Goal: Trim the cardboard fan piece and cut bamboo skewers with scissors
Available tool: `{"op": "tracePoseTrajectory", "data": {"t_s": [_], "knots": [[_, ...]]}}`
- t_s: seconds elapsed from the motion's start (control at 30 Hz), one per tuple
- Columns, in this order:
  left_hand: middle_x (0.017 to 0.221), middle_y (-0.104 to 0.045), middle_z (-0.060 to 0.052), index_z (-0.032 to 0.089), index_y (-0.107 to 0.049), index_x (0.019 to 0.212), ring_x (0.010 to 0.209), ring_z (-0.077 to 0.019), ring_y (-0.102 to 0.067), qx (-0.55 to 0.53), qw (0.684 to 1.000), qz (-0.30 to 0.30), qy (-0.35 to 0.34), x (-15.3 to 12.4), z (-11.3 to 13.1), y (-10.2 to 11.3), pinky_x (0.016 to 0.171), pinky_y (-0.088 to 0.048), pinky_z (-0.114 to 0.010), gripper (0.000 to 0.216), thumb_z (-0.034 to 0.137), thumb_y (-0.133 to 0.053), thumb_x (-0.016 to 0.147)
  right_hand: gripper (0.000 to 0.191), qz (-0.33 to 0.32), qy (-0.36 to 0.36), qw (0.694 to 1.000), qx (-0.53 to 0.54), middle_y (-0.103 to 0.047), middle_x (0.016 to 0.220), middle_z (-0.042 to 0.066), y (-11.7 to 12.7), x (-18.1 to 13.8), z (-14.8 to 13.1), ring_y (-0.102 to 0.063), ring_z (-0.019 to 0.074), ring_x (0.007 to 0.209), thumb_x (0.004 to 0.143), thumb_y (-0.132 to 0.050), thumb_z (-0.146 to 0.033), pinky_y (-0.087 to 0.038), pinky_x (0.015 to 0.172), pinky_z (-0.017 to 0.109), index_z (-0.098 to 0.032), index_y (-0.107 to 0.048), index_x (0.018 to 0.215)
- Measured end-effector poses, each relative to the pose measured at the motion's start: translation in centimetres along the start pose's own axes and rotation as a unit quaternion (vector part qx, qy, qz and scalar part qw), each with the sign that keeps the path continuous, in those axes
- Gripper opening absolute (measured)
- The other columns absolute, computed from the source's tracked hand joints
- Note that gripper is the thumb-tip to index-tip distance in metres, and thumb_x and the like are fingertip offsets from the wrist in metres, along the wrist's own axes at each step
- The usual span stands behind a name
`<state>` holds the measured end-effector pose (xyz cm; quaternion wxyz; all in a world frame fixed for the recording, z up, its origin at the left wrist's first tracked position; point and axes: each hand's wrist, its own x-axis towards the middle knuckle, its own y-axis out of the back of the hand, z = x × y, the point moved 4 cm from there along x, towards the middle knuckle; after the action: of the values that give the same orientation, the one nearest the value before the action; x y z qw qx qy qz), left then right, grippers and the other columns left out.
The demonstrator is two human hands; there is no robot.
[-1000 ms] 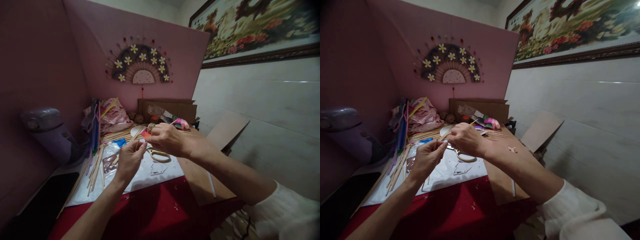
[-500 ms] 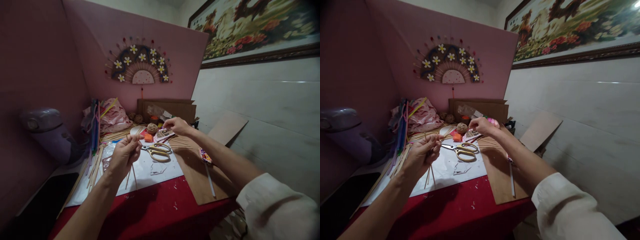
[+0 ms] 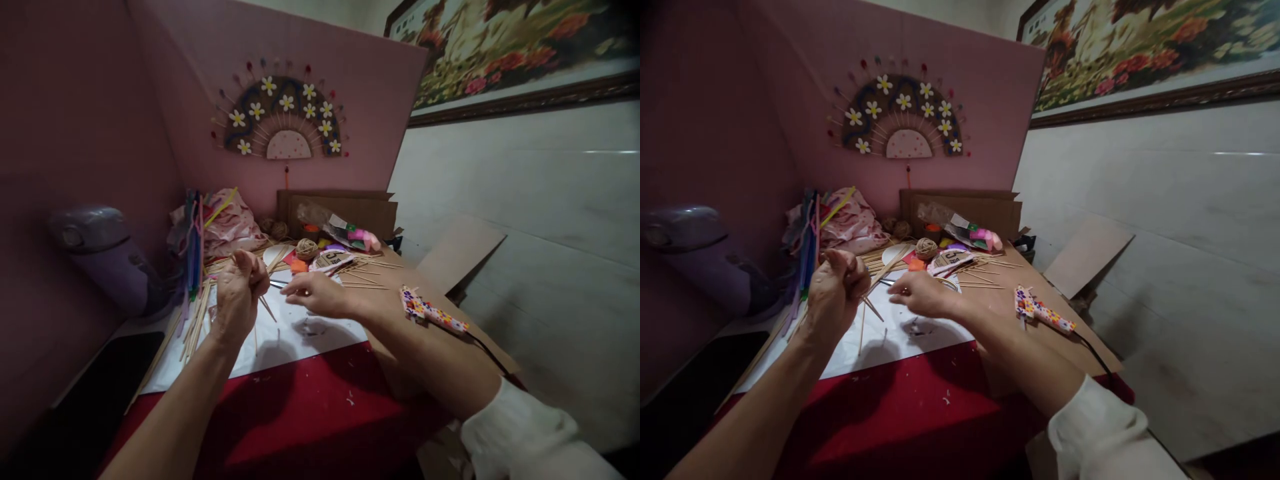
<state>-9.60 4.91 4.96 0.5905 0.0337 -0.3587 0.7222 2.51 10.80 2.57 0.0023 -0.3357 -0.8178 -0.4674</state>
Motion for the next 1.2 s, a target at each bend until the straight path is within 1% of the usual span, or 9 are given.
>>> {"op": "tracePoseTrajectory", "data": {"t_s": [0.2,0.3,0.5,0.67,0.73,0.83,0.9,1.07,1.2], "knots": [[0.053,-0.031,0.006,0.017,-0.046,0.064,0.044,-0.0060,-0.029,0.024,0.999,-0.026,0.036,-0.3,-1.6,0.3,0.042,-0.026,-0.019,0.037,0.050,-0.055,0.079,0.008,0.030,-0.029,0.983,0.178,-0.056,0.055,-0.003,-4.2,0.5,-0.2,-0.051,0.0067,0.050,0.075,-0.060,-0.011,-0.038,0.050,0.016,-0.012,-0.065,0.069],[0.062,-0.046,0.003,0.017,-0.053,0.071,0.055,-0.0082,-0.043,0.135,0.991,-0.015,0.019,-0.1,-2.6,1.2,0.054,-0.037,-0.020,0.030,0.047,-0.058,0.076,0.008,0.087,-0.042,0.976,0.196,-0.054,0.053,-0.004,-4.5,0.4,1.2,-0.049,0.0063,0.045,0.073,-0.058,-0.011,-0.038,0.047,0.016,-0.013,-0.063,0.067],[0.062,-0.059,-0.001,0.015,-0.062,0.067,0.060,-0.0130,-0.052,0.454,0.890,-0.032,0.016,0.0,-3.9,2.7,0.056,-0.038,-0.023,0.016,0.030,-0.059,0.072,0.018,0.168,-0.036,0.975,0.143,-0.053,0.050,-0.004,-4.4,-0.2,2.2,-0.049,0.0075,0.048,0.078,-0.054,-0.018,-0.036,0.049,0.017,-0.015,-0.059,0.060],[0.053,-0.058,-0.002,0.017,-0.059,0.060,0.049,-0.0138,-0.052,0.519,0.854,0.003,0.033,0.4,-2.5,3.2,0.050,-0.036,-0.024,0.032,0.040,-0.048,0.079,0.026,0.224,-0.083,0.958,0.158,-0.054,0.048,-0.002,-4.4,-0.9,2.2,-0.048,0.0085,0.042,0.082,-0.051,-0.028,-0.036,0.045,0.018,-0.015,-0.059,0.061],[0.054,-0.059,-0.005,0.018,-0.059,0.058,0.051,-0.0162,-0.054,0.611,0.789,0.047,0.031,1.0,-1.0,4.3,0.050,-0.035,-0.026,0.034,0.043,-0.047,0.079,0.027,0.244,-0.102,0.949,0.169,-0.055,0.049,-0.001,-4.3,-1.2,2.3,-0.048,0.0087,0.040,0.083,-0.050,-0.031,-0.036,0.043,0.019,-0.015,-0.059,0.063],[0.067,-0.066,-0.013,0.018,-0.065,0.061,0.064,-0.0254,-0.061,0.781,0.611,0.081,0.101,1.8,1.1,7.2,0.051,-0.036,-0.030,0.026,0.041,-0.057,0.071,0.026,0.271,-0.089,0.948,0.139,-0.057,0.052,-0.001,-4.0,-1.4,2.3,-0.050,0.0094,0.044,0.081,-0.053,-0.030,-0.038,0.046,0.020,-0.016,-0.058,0.060],[0.079,-0.068,-0.019,0.016,-0.068,0.069,0.073,-0.0308,-0.063,0.825,0.537,0.089,0.151,2.0,2.1,9.1,0.052,-0.038,-0.031,0.023,0.037,-0.061,0.067,0.026,0.282,-0.092,0.945,0.134,-0.057,0.051,-0.001,-3.8,-1.4,2.4,-0.050,0.0097,0.044,0.080,-0.053,-0.030,-0.038,0.047,0.020,-0.016,-0.058,0.058],[0.095,-0.067,-0.024,0.014,-0.070,0.083,0.086,-0.0378,-0.062,0.847,0.478,0.066,0.223,2.0,2.6,10.4,0.056,-0.043,-0.035,0.030,0.034,-0.064,0.062,0.026,0.289,-0.110,0.938,0.156,-0.057,0.050,-0.001,-3.9,-1.4,2.6,-0.049,0.0093,0.041,0.081,-0.053,-0.031,-0.036,0.044,0.020,-0.017,-0.058,0.059],[0.084,-0.069,-0.018,0.018,-0.069,0.071,0.082,-0.0320,-0.064,0.828,0.523,-0.018,0.202,1.6,0.7,7.7,0.061,-0.042,-0.033,0.018,0.032,-0.057,0.069,0.025,0.302,-0.095,0.939,0.135,-0.058,0.051,-0.001,-3.8,-1.5,2.4,-0.049,0.0094,0.044,0.081,-0.054,-0.030,-0.036,0.047,0.020,-0.016,-0.059,0.060]]}}
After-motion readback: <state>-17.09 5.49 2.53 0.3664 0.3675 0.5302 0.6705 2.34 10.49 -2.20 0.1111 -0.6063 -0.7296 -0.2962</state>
